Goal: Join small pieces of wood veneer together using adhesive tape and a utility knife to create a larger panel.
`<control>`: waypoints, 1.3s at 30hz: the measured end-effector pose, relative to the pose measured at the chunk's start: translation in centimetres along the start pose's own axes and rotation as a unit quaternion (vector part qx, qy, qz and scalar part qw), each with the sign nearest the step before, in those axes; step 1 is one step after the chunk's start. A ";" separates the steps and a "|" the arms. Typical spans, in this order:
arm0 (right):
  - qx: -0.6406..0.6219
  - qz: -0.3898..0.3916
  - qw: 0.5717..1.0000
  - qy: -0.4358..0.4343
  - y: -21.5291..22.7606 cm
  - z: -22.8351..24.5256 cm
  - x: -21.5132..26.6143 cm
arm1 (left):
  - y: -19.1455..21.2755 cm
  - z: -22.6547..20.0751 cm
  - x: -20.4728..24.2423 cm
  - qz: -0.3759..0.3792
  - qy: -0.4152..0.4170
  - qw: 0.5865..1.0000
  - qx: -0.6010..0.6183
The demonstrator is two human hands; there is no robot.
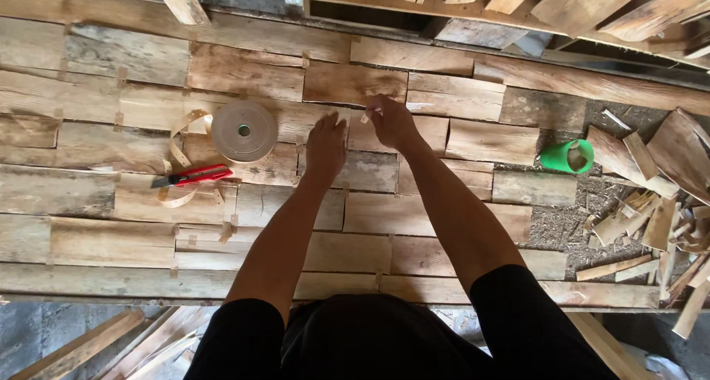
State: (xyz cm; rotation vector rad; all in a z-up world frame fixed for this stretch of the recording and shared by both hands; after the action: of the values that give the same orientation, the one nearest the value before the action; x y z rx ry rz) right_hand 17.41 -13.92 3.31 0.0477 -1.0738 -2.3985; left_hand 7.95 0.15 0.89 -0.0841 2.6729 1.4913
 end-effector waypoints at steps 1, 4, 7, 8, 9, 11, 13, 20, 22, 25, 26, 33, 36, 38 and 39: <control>-0.001 0.002 1.000 -0.002 -0.2 -0.1 -0.1 | -0.5 0.3 0.4 0.002 0.002 1.000 0.001; -0.028 0.020 0.999 0.009 -1.1 0.3 -0.2 | -1.4 0.4 1.6 0.016 -0.004 0.997 0.074; 0.008 0.058 0.998 -0.037 -1.8 -0.1 -0.1 | -1.2 -1.2 2.1 0.025 -0.050 0.996 0.066; 0.004 0.043 0.999 -0.031 -1.7 -0.2 0.0 | -0.9 -1.9 2.3 0.009 -0.074 0.996 0.052; 0.001 0.028 0.999 -0.025 -1.6 -0.3 0.2 | -0.5 -2.5 2.5 -0.007 -0.098 0.994 0.037; 0.001 0.022 0.999 -0.041 -1.3 -1.3 0.4 | -1.4 -2.6 2.4 0.007 -0.101 0.995 0.024; 0.000 0.014 0.998 -0.055 -0.4 -2.1 0.6 | -2.2 -2.8 2.3 0.019 -0.105 0.994 0.009; 0.026 -0.026 0.988 -0.152 5.4 -8.8 0.9 | -4.5 -2.9 1.9 0.045 -0.113 0.993 -0.009; 0.070 -0.037 0.987 -0.142 7.2 -8.9 0.7 | -4.4 -3.4 1.6 0.045 -0.116 0.992 -0.008; 0.101 0.043 0.989 -0.100 7.0 -8.2 0.3 | -4.7 -4.6 1.1 0.070 -0.129 0.989 -0.016; 0.098 0.063 0.989 -0.096 6.4 -8.5 0.1 | -5.0 -4.9 1.0 0.081 -0.135 0.987 -0.024; 0.082 0.062 0.993 -0.058 5.1 -8.7 -0.9 | -6.5 -7.1 -1.1 0.117 -0.139 0.983 -0.018; 0.074 0.056 0.990 -0.108 4.5 -9.1 -1.2 | -9.1 -7.8 -2.2 0.127 -0.159 0.977 -0.065; 0.086 0.051 0.989 -0.112 4.7 -8.8 -1.3 | -10.1 -8.4 -2.7 0.140 -0.168 0.973 -0.077; 0.098 0.047 0.987 -0.115 4.9 -8.7 -1.3 | -10.7 -8.7 -2.8 0.152 -0.177 0.968 -0.089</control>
State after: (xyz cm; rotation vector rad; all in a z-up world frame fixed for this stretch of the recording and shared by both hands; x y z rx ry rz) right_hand 22.66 -21.99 0.56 -0.2136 -1.3832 -2.2467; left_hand 11.29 -12.87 -3.32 0.5520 2.3384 1.6391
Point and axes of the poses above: each hand's wrist, its own x-axis away from the middle knuckle, its own y-axis out of the back of the hand, z = x × y, the point moved 8 cm from there along -x, towards the middle knuckle, and after that the axes turned 1 degree about z, right-handed, at the moved point
